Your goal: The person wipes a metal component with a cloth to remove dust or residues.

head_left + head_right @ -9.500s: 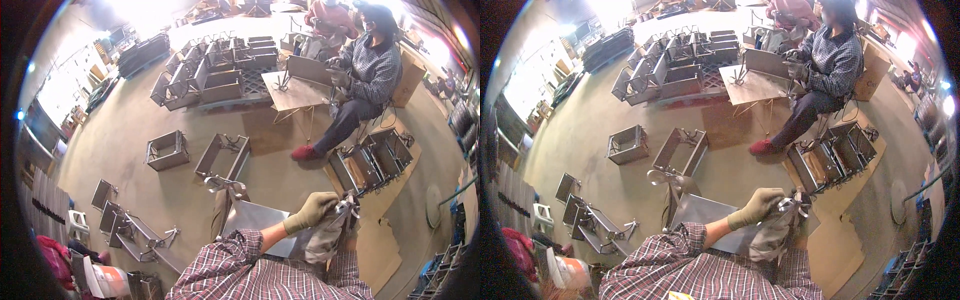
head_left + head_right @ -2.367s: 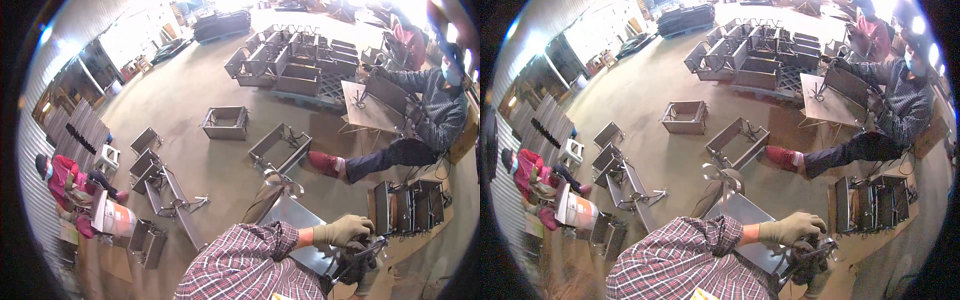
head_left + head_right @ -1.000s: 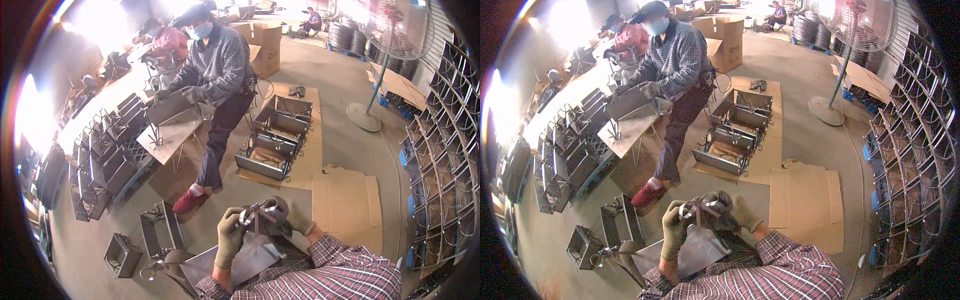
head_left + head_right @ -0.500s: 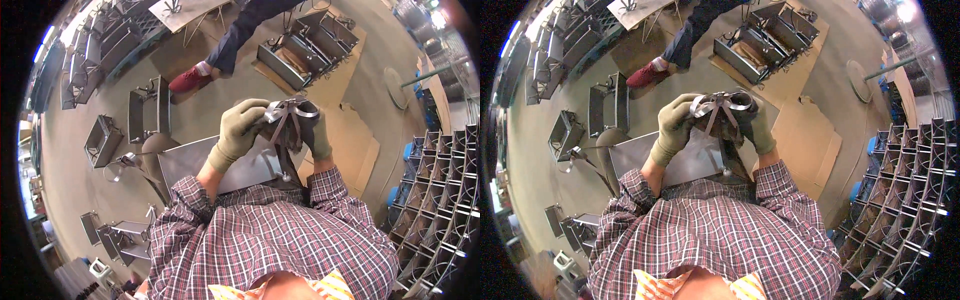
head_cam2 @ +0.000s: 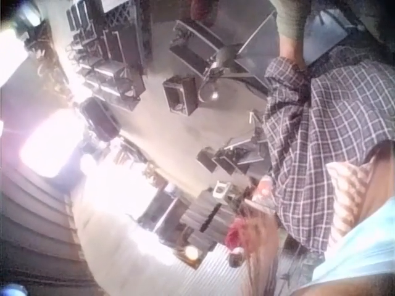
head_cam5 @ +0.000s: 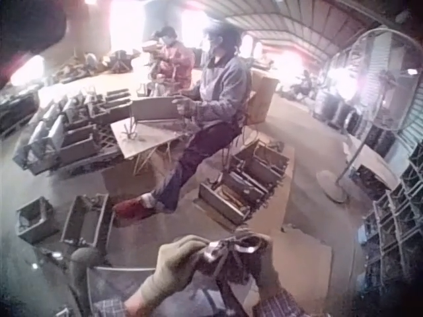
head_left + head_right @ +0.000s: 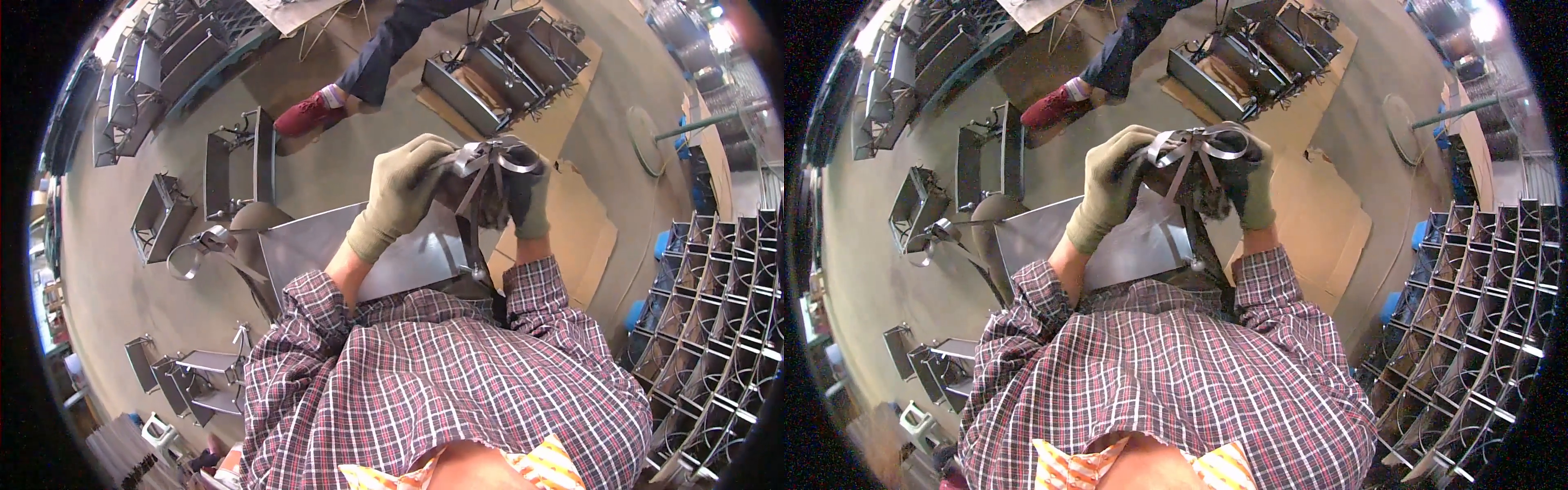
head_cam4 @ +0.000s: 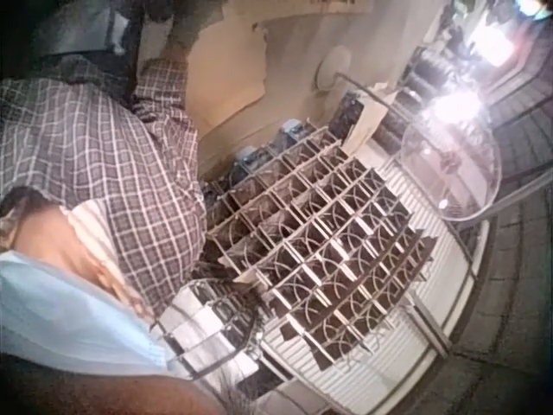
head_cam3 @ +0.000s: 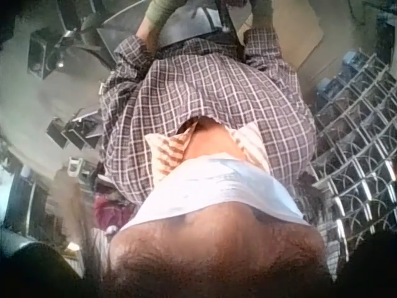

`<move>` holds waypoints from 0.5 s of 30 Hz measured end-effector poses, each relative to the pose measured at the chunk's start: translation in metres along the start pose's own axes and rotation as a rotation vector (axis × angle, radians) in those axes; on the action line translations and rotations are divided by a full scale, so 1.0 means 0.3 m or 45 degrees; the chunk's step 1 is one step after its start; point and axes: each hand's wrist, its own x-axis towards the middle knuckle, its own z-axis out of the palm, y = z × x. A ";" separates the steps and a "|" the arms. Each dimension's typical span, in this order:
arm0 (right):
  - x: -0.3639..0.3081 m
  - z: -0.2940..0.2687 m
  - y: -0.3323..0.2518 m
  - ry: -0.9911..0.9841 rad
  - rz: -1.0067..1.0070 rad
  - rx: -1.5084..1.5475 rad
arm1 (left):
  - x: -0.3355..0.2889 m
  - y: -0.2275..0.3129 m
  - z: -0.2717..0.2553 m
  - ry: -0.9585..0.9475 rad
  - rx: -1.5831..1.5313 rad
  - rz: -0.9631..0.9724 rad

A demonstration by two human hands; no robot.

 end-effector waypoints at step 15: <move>-0.011 -0.019 0.057 -0.155 0.133 0.268 | 0.028 -0.030 0.034 0.253 -0.435 -0.416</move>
